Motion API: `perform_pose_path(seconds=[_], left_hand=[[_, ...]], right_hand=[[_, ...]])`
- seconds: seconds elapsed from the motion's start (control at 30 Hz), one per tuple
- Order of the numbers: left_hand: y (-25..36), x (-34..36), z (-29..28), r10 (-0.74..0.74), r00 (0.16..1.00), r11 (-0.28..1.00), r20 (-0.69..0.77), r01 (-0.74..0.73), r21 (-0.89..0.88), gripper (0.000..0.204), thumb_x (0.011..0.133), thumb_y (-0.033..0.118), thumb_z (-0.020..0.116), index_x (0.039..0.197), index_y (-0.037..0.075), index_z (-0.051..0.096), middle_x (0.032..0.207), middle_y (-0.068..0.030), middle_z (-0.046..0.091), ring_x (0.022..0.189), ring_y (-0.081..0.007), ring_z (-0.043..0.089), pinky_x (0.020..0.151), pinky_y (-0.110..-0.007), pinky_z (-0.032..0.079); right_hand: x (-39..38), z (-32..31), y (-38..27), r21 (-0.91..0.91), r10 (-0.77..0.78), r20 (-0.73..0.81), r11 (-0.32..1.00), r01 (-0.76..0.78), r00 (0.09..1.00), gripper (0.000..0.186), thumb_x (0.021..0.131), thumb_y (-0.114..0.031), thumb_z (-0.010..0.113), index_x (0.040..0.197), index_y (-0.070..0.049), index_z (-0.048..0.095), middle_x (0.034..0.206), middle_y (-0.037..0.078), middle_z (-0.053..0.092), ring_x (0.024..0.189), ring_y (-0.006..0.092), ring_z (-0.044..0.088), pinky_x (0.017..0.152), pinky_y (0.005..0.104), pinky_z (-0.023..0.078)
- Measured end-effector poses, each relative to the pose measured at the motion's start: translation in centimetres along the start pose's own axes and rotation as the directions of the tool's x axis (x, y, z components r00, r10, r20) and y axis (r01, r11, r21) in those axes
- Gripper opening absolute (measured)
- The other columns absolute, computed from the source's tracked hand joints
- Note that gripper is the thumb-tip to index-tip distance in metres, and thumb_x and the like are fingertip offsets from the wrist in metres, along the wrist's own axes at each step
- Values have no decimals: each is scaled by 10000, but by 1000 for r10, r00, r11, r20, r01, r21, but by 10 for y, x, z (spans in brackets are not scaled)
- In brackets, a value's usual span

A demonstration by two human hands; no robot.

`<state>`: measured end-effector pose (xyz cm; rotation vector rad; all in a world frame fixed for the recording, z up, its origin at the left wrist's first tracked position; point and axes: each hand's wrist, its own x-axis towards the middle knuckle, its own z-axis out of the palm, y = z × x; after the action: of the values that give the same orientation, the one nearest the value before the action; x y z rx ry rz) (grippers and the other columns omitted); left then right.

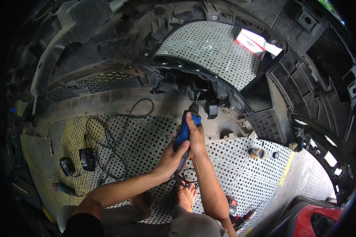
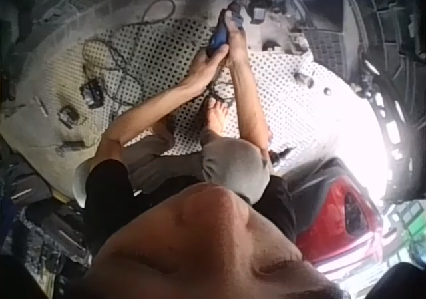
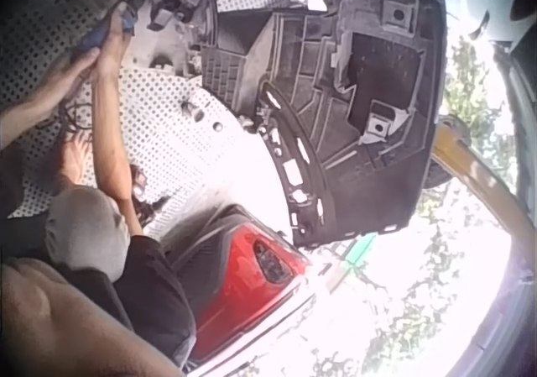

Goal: Replacing or repairing components on a car bumper assembly using power tools.

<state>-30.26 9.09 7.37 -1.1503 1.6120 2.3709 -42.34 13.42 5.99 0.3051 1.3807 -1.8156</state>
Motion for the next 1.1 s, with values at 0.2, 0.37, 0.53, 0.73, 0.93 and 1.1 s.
perform_pose_path(seconds=[0.2, 0.37, 0.53, 0.73, 0.93, 1.1], left_hand=[[1, -1, 3, 19, 1000, 1000, -5, -19, -11, 526, 1014, 547, 627, 1158, 48, 545, 777, -16, 583, 560, -105, 601, 467, -248, 477], [-6, 1, 1, 42, 999, 998, -15, -43, -43, 512, 1023, 531, 622, 1155, 44, 539, 777, -20, 595, 555, -105, 597, 467, -250, 470], [-1, 1, 1, -7, 1000, 1000, -6, 7, -10, 495, 1028, 518, 620, 1147, 45, 534, 776, -19, 596, 549, -104, 592, 465, -247, 464], [-4, 1, 4, 62, 997, 998, -53, -63, -18, 510, 1024, 522, 623, 1142, 34, 532, 776, -19, 589, 551, -105, 595, 470, -242, 471], [-1, 1, 1, 33, 999, 999, -17, -33, -1, 529, 1020, 541, 619, 1131, 32, 525, 790, -17, 580, 557, -99, 592, 468, -245, 474], [-4, 3, 7, 16, 999, 1000, -31, -16, 13, 581, 1000, 549, 643, 1147, -7, 565, 749, -20, 569, 558, -109, 590, 504, -273, 497]], right_hand=[[5, -5, 2, -10, -9, 11, 1000, 9, 1000, 625, 955, -554, 709, 1179, -11, 495, 858, 134, 648, 618, 234, 677, 522, 351, 564], [5, -1, 5, -8, -6, 16, 1000, 6, 1000, 625, 956, -554, 710, 1180, -10, 497, 851, 131, 648, 613, 235, 675, 520, 352, 563], [5, -4, 3, -5, 1, 17, 1000, -1, 1000, 629, 956, -547, 713, 1207, -15, 490, 857, 135, 650, 605, 236, 672, 514, 352, 559], [2, -1, 2, 11, -4, 4, 1000, 4, 1000, 623, 959, -528, 717, 1227, -22, 470, 851, 140, 649, 597, 239, 669, 513, 354, 561], [4, -2, 3, -2, 4, -2, 1000, -4, 1000, 623, 960, -520, 721, 1230, -19, 469, 849, 135, 644, 596, 239, 666, 528, 351, 568], [-1, -4, -2, -19, -46, -32, 999, 46, 998, 596, 969, -550, 691, 1122, -2, 512, 836, 130, 649, 593, 222, 677, 511, 338, 578]])
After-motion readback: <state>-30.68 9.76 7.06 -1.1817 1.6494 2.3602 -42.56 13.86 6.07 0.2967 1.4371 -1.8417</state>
